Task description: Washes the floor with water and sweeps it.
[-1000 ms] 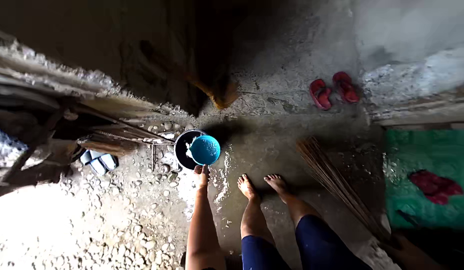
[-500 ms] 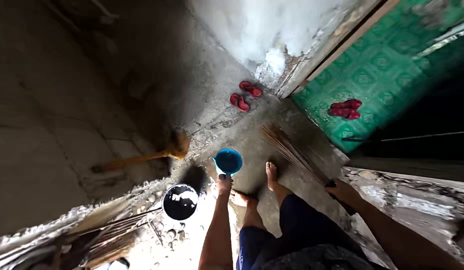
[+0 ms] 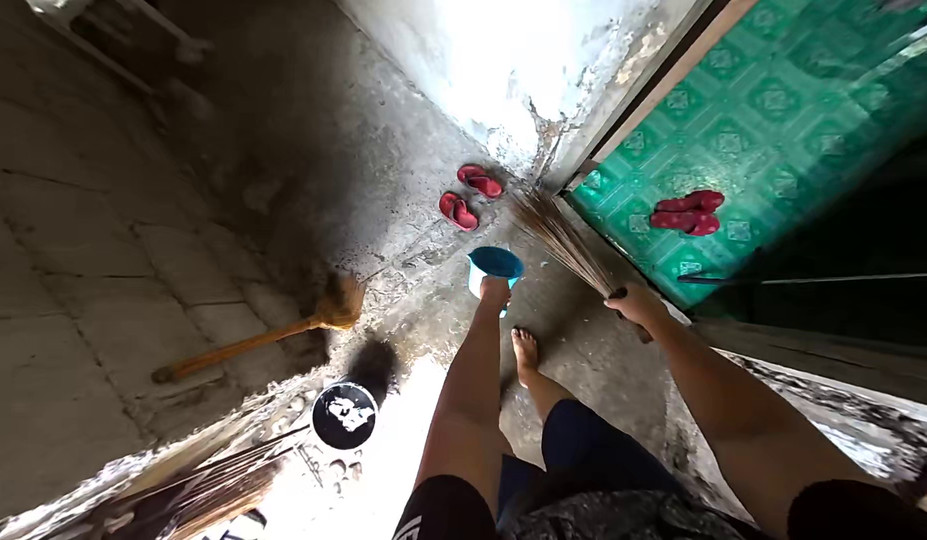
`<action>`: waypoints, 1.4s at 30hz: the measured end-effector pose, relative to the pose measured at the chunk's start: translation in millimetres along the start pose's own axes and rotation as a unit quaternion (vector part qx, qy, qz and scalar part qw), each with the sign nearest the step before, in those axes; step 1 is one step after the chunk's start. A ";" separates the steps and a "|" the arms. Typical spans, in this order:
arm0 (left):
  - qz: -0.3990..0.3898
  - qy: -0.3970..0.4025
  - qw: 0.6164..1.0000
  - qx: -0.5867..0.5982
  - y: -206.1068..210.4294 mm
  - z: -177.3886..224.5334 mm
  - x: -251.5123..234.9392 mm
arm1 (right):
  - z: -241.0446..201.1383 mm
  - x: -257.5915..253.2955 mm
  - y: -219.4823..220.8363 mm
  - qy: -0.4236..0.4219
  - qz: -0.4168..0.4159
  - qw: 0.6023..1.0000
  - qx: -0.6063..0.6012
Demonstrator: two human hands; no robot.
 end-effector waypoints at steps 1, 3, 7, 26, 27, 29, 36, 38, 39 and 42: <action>-0.001 -0.002 1.000 -0.018 5.1 8.5 -6.4 | -5.0 -6.6 -2.1 -0.002 -0.001 1.000 -0.008; -0.001 -0.006 0.999 -0.052 11.3 22.4 -14.4 | -15.8 -15.3 -1.6 -0.002 -0.016 0.999 -0.028; 0.020 -0.028 0.995 -0.093 13.4 41.9 -20.0 | -33.6 -28.6 18.8 -0.001 -0.052 0.996 -0.072; 0.097 -0.050 0.990 0.091 -93.7 -153.2 -20.9 | -28.3 -18.5 22.0 -0.125 -0.079 0.988 0.045; 0.099 -0.045 0.990 0.092 -101.5 -171.7 -15.9 | -33.9 -22.5 19.7 -0.107 -0.066 0.992 0.030; 0.105 -0.033 0.990 0.093 -118.0 -205.0 -3.3 | -60.2 -32.9 28.4 -0.078 -0.045 0.996 -0.011; 0.138 0.000 0.979 0.147 -177.3 -320.6 63.0 | -197.6 17.6 223.8 -0.102 -0.136 0.985 0.011; 0.153 -0.010 0.975 0.159 -194.6 -352.3 84.5 | -222.4 59.7 274.6 -0.134 -0.183 0.971 0.074; 0.159 -0.014 0.974 0.163 -203.5 -367.1 94.9 | -229.3 79.2 297.7 -0.149 -0.203 0.964 0.090; 0.168 -0.027 0.971 0.171 -225.8 -403.8 121.4 | -231.7 113.1 335.6 -0.196 -0.229 0.941 0.153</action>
Point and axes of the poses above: each hand's wrist, its own x-axis away from the middle knuckle, its own y-axis out of the palm, z = x × y, the point moved 7 cm from there along -x, towards the middle knuckle, and after that the axes turned 15 degrees about x, right-handed, at the moved point
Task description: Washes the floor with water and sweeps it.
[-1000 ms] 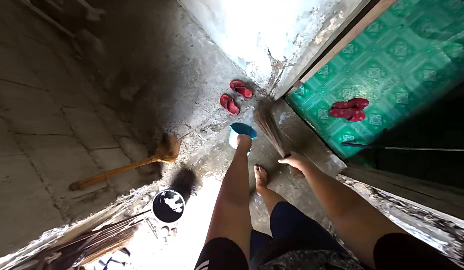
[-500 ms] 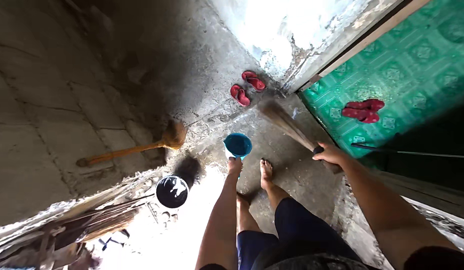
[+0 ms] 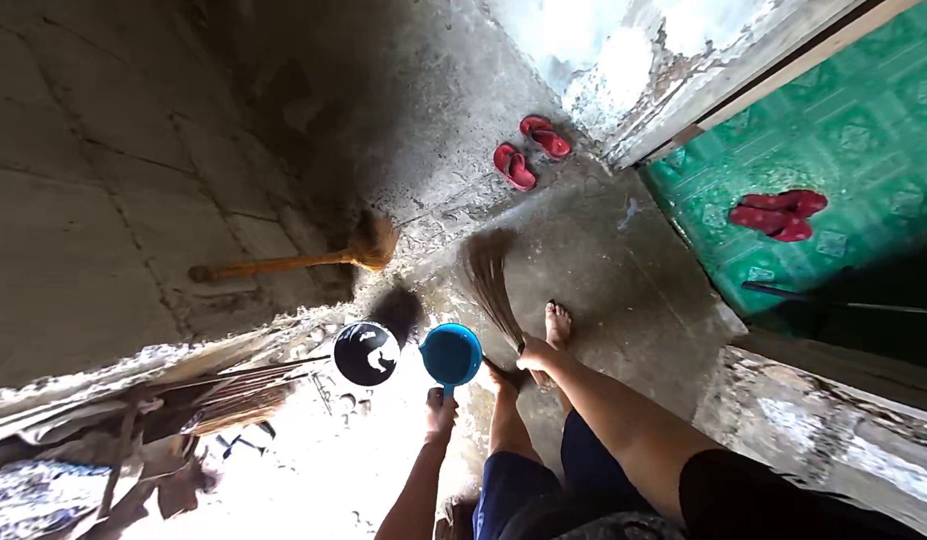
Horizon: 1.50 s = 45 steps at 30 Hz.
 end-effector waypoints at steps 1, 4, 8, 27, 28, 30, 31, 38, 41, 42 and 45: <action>0.001 -0.004 1.000 0.001 -11.8 -7.5 3.1 | 2.0 6.4 0.9 -0.013 0.004 1.000 0.007; 0.008 -0.012 1.000 0.005 -46.0 -25.4 14.7 | 39.3 31.7 -25.6 -0.044 0.066 0.996 -0.037; 0.017 -0.003 0.999 0.033 -80.4 -38.6 34.2 | 114.6 76.1 -71.2 0.016 0.128 0.980 -0.150; -0.010 -0.052 0.998 0.038 -71.8 7.9 -9.9 | -17.6 31.8 49.4 -0.073 0.028 0.997 0.021; -0.023 -0.049 0.998 0.030 -66.4 17.4 -18.3 | 5.0 36.8 42.2 -0.073 0.046 0.996 -0.005; -0.048 -0.043 0.998 0.012 -54.7 37.1 -34.8 | 45.7 51.3 24.8 -0.045 0.095 0.993 -0.052; -0.058 -0.045 0.997 0.004 -48.6 47.8 -41.9 | 62.5 58.8 14.8 -0.021 0.118 0.989 -0.083; -0.058 -0.060 0.995 0.062 -17.6 105.2 -97.4 | 96.0 65.0 -67.5 0.123 0.275 0.939 -0.167; -0.052 -0.072 0.995 0.042 -15.3 114.1 -119.8 | 74.9 48.7 -90.4 0.146 0.283 0.932 -0.171; -0.048 -0.072 0.996 0.032 -16.1 117.0 -124.9 | 63.5 41.4 -93.7 0.147 0.276 0.934 -0.173; -0.028 -0.065 0.997 0.016 -23.6 128.9 -126.6 | 25.1 12.0 -82.6 0.144 0.232 0.947 -0.171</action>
Point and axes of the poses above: each hand's wrist, its own x-axis away from the middle knuckle, its own y-axis out of the palm, z = x × y, the point moved 7 cm from there along -x, towards the middle knuckle, and after that the axes turned 15 degrees about x, right-handed, at the moved point
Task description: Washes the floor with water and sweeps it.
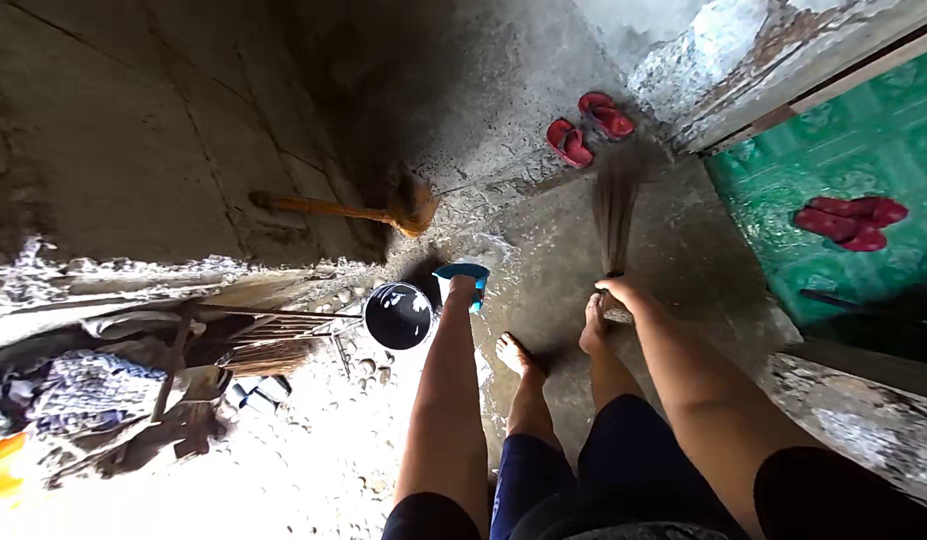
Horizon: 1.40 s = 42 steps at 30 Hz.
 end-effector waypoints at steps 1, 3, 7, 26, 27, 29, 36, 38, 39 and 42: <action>0.004 0.001 1.000 0.004 -3.5 0.4 -1.3 | -11.9 -0.6 17.5 -0.011 -0.017 1.000 -0.001; 0.012 0.005 1.000 0.016 -14.0 -7.5 -6.8 | -38.2 12.3 53.3 -0.035 -0.041 0.998 -0.010; 0.026 0.013 0.999 0.028 -37.9 -35.5 3.8 | -79.7 59.1 124.4 -0.074 -0.109 0.991 0.017; 0.035 0.044 0.994 0.090 -144.8 -264.9 153.7 | 43.9 78.1 26.8 -0.121 -0.108 0.978 0.133; 0.036 0.049 0.994 0.093 -144.4 -268.5 156.7 | 42.0 74.6 32.5 -0.098 -0.093 0.984 0.114; 0.038 0.050 0.994 0.090 -140.6 -271.0 160.9 | 38.0 70.8 66.9 -0.084 -0.103 0.985 0.113; 0.033 0.061 0.994 0.086 -127.3 -259.6 165.2 | 53.1 147.6 128.5 -0.194 -0.272 0.877 0.344; 0.022 0.070 0.994 0.078 -128.1 -252.9 167.3 | 69.2 135.9 88.5 -0.200 -0.248 0.907 0.275; 0.019 0.076 0.994 0.072 -128.9 -250.7 168.7 | 78.5 126.7 62.9 -0.195 -0.235 0.923 0.234; 0.022 0.096 0.993 0.067 -130.6 -244.5 169.8 | 91.5 101.7 -10.3 -0.143 -0.168 0.965 0.143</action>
Point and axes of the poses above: each hand's wrist, its own x-axis away from the middle knuckle, its own y-axis out of the palm, z = x × y, the point moved 7 cm from there along -x, towards the middle knuckle, and after that the axes turned 15 degrees about x, right-handed, at the moved point
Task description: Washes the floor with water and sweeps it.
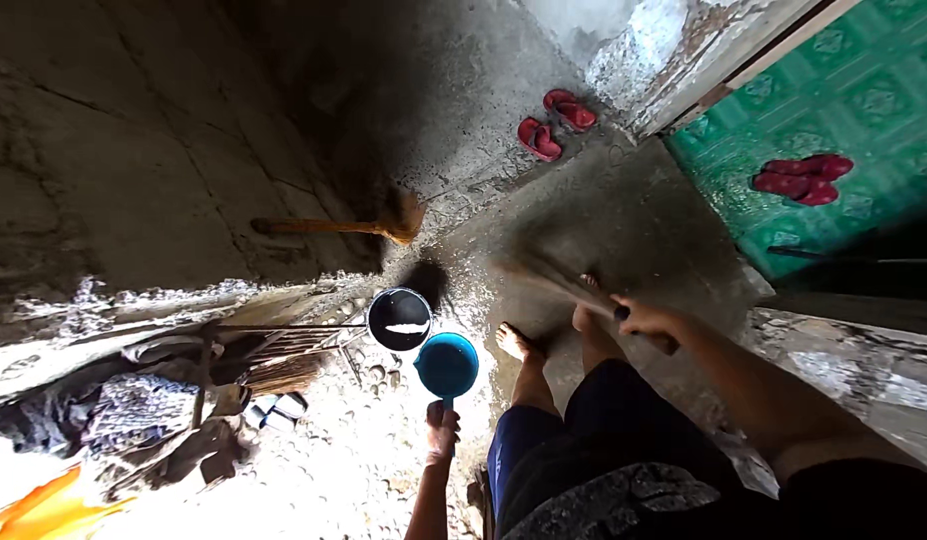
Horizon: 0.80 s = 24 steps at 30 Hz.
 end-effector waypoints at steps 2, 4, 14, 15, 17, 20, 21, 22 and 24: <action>0.006 0.004 1.000 0.002 1.5 1.3 0.7 | 4.8 -10.4 -27.3 0.051 0.055 0.997 -0.038; 0.010 0.003 1.000 0.008 5.6 1.9 1.1 | -8.3 -29.0 -22.9 0.084 0.074 0.991 -0.069; -0.054 0.039 0.990 -0.123 44.3 43.8 3.6 | -63.0 12.2 62.2 -0.038 -0.129 0.983 0.128; -0.071 0.047 0.984 -0.155 51.8 54.6 3.5 | -50.9 20.9 41.3 -0.042 -0.109 0.987 0.107; -0.103 0.068 0.967 -0.225 70.5 78.6 4.3 | -18.3 36.6 7.5 -0.047 -0.090 0.993 0.067; -0.133 0.111 0.924 -0.341 111.5 120.7 0.4 | 30.4 71.8 -37.6 -0.005 -0.052 0.998 0.037; -0.140 0.120 0.909 -0.373 126.3 134.0 0.6 | 46.8 82.6 -45.4 0.012 -0.044 0.999 0.020; -0.148 0.127 0.895 -0.402 142.3 147.5 1.2 | 64.6 91.0 -49.3 0.026 -0.032 0.999 -0.005; -0.168 0.138 0.867 -0.448 177.7 176.6 3.9 | 100.7 104.7 -51.0 0.055 0.001 0.996 -0.064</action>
Point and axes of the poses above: each hand's wrist, its own x-axis away from the middle knuckle, its own y-axis out of the palm, z = x × y, the point moved 7 cm from there along -x, towards the middle knuckle, and after that the axes turned 15 degrees about x, right-handed, at the moved point
